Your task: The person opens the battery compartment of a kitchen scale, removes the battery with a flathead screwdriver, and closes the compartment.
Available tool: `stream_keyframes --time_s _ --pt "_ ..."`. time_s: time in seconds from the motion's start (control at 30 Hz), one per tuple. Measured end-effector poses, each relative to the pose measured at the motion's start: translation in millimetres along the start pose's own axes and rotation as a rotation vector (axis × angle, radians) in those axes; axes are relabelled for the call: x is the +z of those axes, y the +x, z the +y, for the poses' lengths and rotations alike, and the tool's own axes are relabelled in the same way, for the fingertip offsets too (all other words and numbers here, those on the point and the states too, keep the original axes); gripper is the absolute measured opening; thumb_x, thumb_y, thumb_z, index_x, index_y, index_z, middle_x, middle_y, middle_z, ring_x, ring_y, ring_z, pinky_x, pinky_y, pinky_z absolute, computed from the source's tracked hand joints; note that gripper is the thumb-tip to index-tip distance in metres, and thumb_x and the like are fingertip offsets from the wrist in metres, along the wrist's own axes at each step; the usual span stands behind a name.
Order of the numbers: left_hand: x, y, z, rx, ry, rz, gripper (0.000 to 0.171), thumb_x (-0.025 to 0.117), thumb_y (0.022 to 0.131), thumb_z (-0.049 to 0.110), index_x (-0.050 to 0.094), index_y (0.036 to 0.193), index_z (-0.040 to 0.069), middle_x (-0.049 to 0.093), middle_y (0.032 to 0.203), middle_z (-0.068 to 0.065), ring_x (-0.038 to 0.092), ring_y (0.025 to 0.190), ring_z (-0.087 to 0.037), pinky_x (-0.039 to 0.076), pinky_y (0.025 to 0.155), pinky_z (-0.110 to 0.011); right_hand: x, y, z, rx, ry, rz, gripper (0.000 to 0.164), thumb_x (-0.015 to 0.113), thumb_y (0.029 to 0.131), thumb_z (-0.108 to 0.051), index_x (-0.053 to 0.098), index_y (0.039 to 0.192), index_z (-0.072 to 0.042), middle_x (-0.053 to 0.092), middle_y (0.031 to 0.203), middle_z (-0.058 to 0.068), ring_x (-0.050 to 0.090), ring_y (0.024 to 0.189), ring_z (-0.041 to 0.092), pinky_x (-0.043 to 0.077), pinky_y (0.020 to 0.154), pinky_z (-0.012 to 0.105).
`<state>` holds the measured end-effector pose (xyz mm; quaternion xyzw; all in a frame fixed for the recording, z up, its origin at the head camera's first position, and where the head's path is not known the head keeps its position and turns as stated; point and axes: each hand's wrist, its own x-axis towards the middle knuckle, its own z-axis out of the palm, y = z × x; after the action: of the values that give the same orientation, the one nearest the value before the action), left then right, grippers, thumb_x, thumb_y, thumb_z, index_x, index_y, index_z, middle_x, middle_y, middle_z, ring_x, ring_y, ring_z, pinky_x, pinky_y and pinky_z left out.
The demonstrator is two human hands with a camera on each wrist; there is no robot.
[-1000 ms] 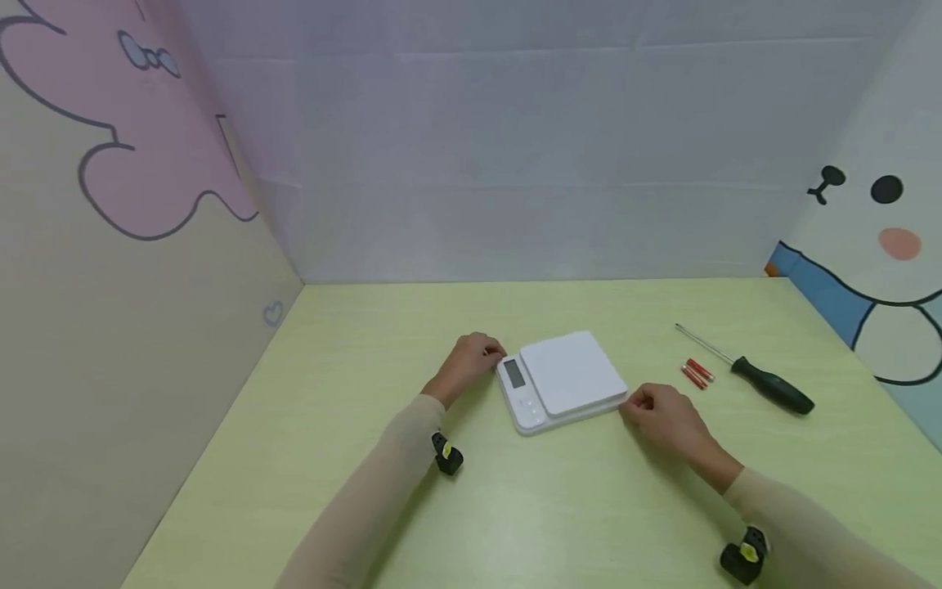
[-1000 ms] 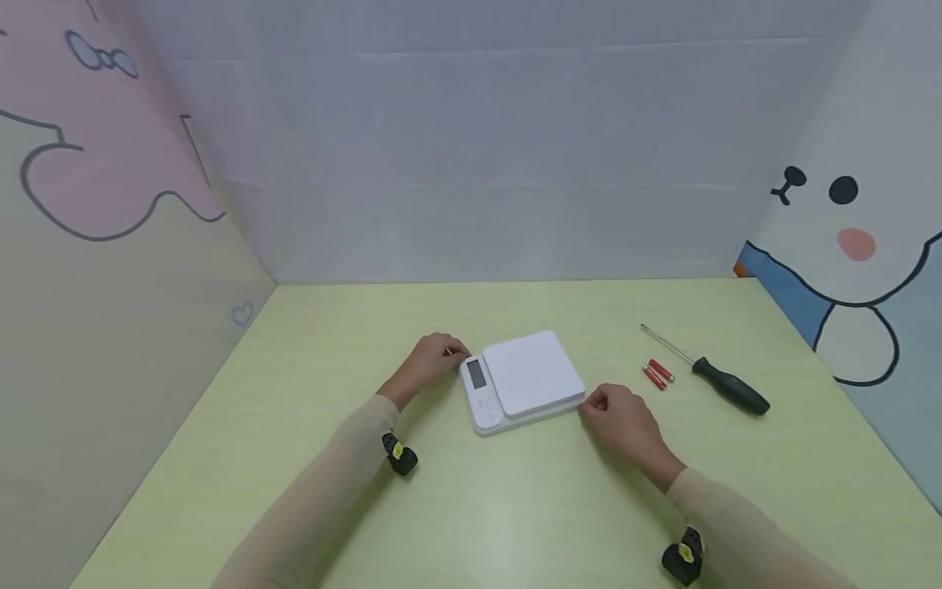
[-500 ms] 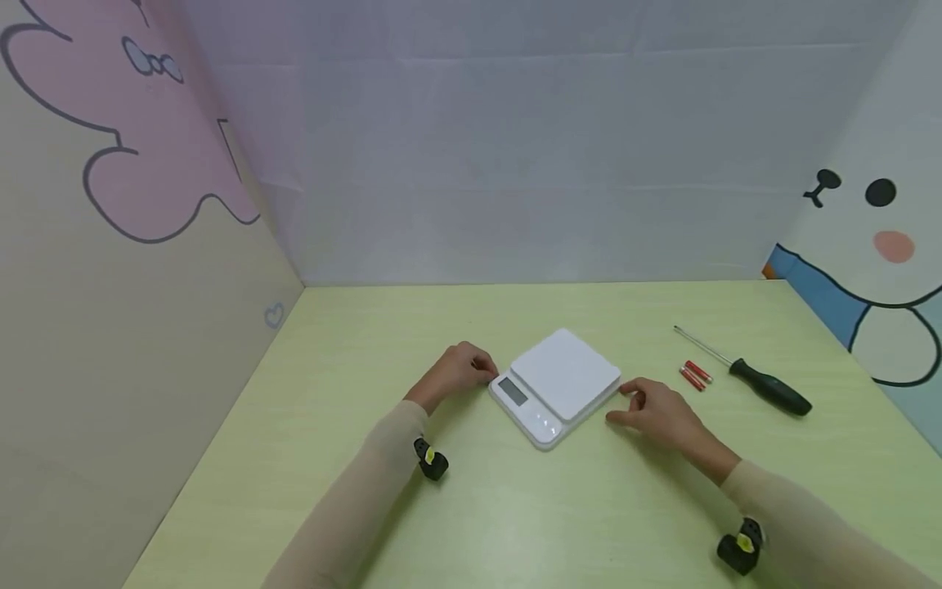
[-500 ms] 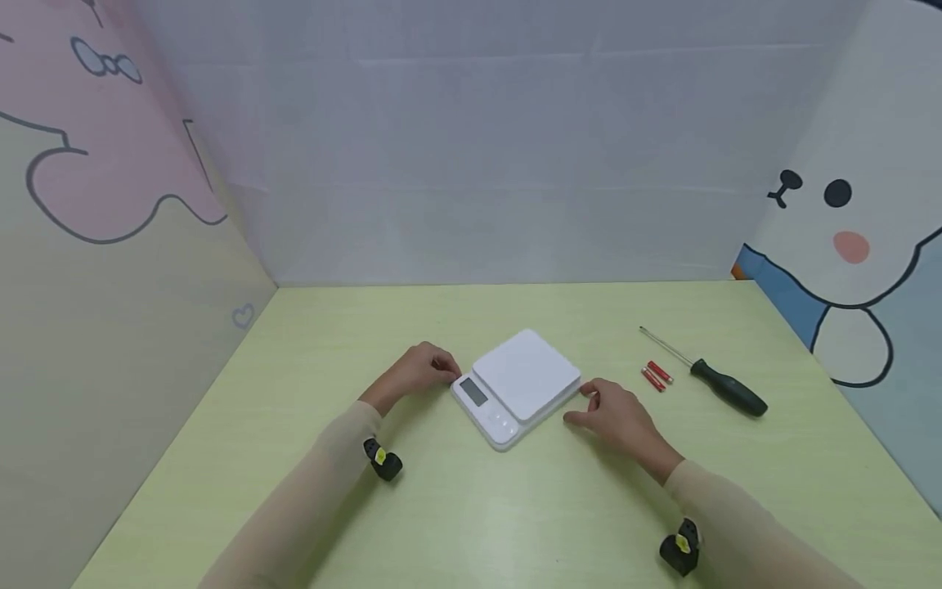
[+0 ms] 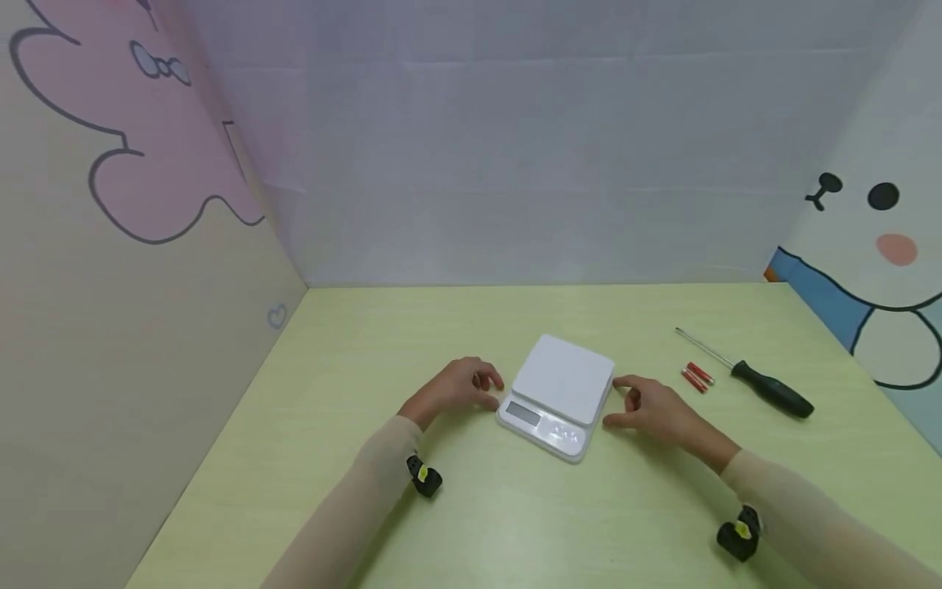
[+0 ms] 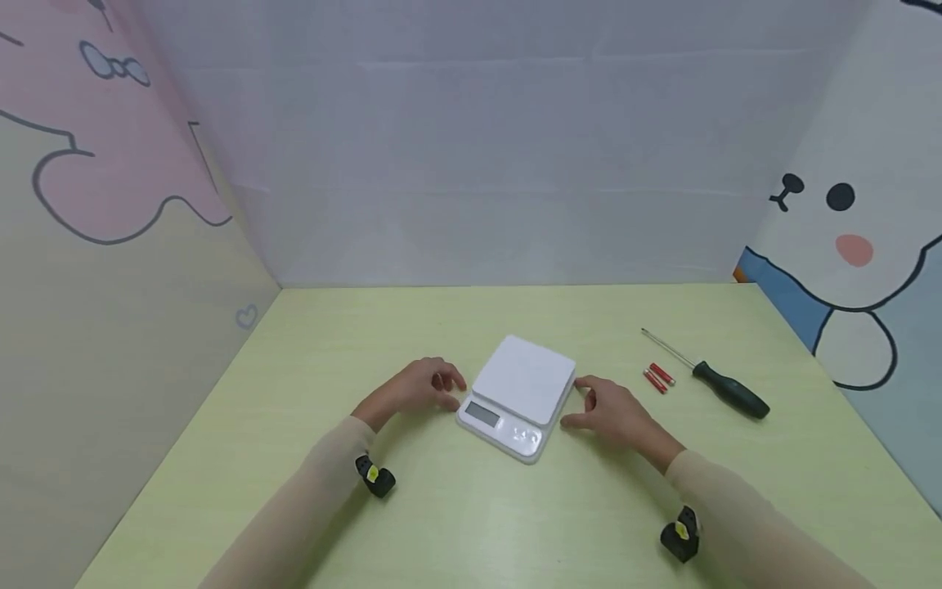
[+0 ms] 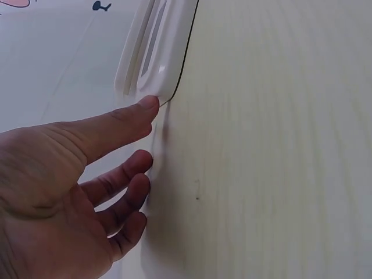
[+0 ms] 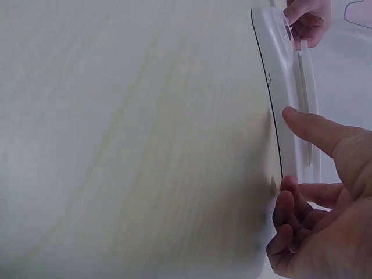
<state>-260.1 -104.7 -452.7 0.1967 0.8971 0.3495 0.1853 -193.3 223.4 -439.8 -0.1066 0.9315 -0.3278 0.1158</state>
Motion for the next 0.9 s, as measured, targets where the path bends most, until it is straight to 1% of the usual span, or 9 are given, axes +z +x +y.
stream_keyframes --time_s 0.1,0.2,0.3,0.4,0.47,0.6,0.8,0.9 --pt "3.6 -0.2 4.1 -0.005 0.07 -0.004 0.04 0.087 0.074 0.023 0.069 0.109 0.018 0.057 0.101 -0.004 0.051 0.093 -0.019 0.044 0.08 -0.032 -2.0 2.3 1.4 -0.018 0.019 -0.028 0.076 0.08 0.08 -0.027 0.046 0.135 0.013 0.054 0.077 0.003 0.045 0.07 0.014 0.036 0.057 0.023" --pt "7.2 -1.9 9.1 -0.009 0.178 -0.002 0.058 0.089 0.069 0.032 0.065 0.121 0.02 0.056 0.11 -0.005 0.049 0.101 -0.022 0.042 0.088 -0.036 -4.1 4.1 2.3 -0.033 0.041 -0.056 0.077 0.08 0.081 -0.027 0.044 0.137 0.013 0.055 0.078 0.003 0.046 0.071 0.014 0.036 0.058 0.023" --pt "9.5 -4.3 14.9 -0.015 0.278 0.01 0.073 0.09 0.066 0.041 0.06 0.13 0.023 0.055 0.117 -0.005 0.047 0.106 -0.024 0.041 0.091 -0.039 -7.7 6.9 3.2 -0.039 0.072 -0.078 0.075 0.078 0.083 -0.025 0.044 0.138 0.011 0.054 0.08 0.004 0.046 0.071 0.014 0.037 0.058 0.023" --pt "10.7 -6.5 20.3 -0.015 0.341 0.021 0.084 0.089 0.064 0.047 0.056 0.137 0.024 0.053 0.121 -0.005 0.046 0.108 -0.024 0.041 0.091 -0.039 -11.4 9.8 4.5 -0.049 0.091 -0.093 0.07 0.077 0.084 -0.022 0.045 0.138 0.009 0.054 0.081 0.004 0.046 0.071 0.014 0.037 0.058 0.023" --pt "11.6 -7.9 22.8 -0.014 0.374 0.028 0.089 0.089 0.062 0.05 0.054 0.139 0.025 0.051 0.124 -0.006 0.045 0.109 -0.024 0.041 0.092 -0.038 -13.1 11.5 5.9 -0.051 0.097 -0.099 0.066 0.076 0.085 -0.021 0.047 0.138 0.007 0.054 0.082 0.004 0.046 0.071 0.014 0.037 0.057 0.023" --pt "15.1 -9.6 23.5 -0.007 0.407 0.041 0.095 0.088 0.06 0.055 0.051 0.143 0.027 0.049 0.126 -0.005 0.043 0.111 -0.023 0.04 0.094 -0.038 -13.8 13.9 9.6 -0.061 0.1 -0.11 0.061 0.073 0.087 -0.018 0.049 0.138 0.006 0.054 0.084 0.004 0.046 0.072 0.013 0.038 0.057 0.022" --pt "18.5 -10.7 22.8 0.008 0.414 0.055 0.096 0.088 0.06 0.056 0.049 0.144 0.029 0.048 0.126 -0.004 0.042 0.111 -0.022 0.039 0.094 -0.038 -13.4 13.9 10.8 -0.09 0.101 -0.118 0.058 0.071 0.088 -0.017 0.049 0.137 0.006 0.054 0.084 0.004 0.045 0.072 0.013 0.038 0.058 0.023" --pt "19.0 -11.4 23.4 0.01 0.421 0.058 0.096 0.088 0.06 0.057 0.049 0.143 0.029 0.048 0.126 -0.004 0.041 0.111 -0.022 0.039 0.093 -0.038 -14.2 13.1 9.6 -0.089 0.099 -0.122 0.058 0.071 0.089 -0.018 0.05 0.137 0.005 0.055 0.084 0.004 0.046 0.072 0.013 0.038 0.058 0.023"
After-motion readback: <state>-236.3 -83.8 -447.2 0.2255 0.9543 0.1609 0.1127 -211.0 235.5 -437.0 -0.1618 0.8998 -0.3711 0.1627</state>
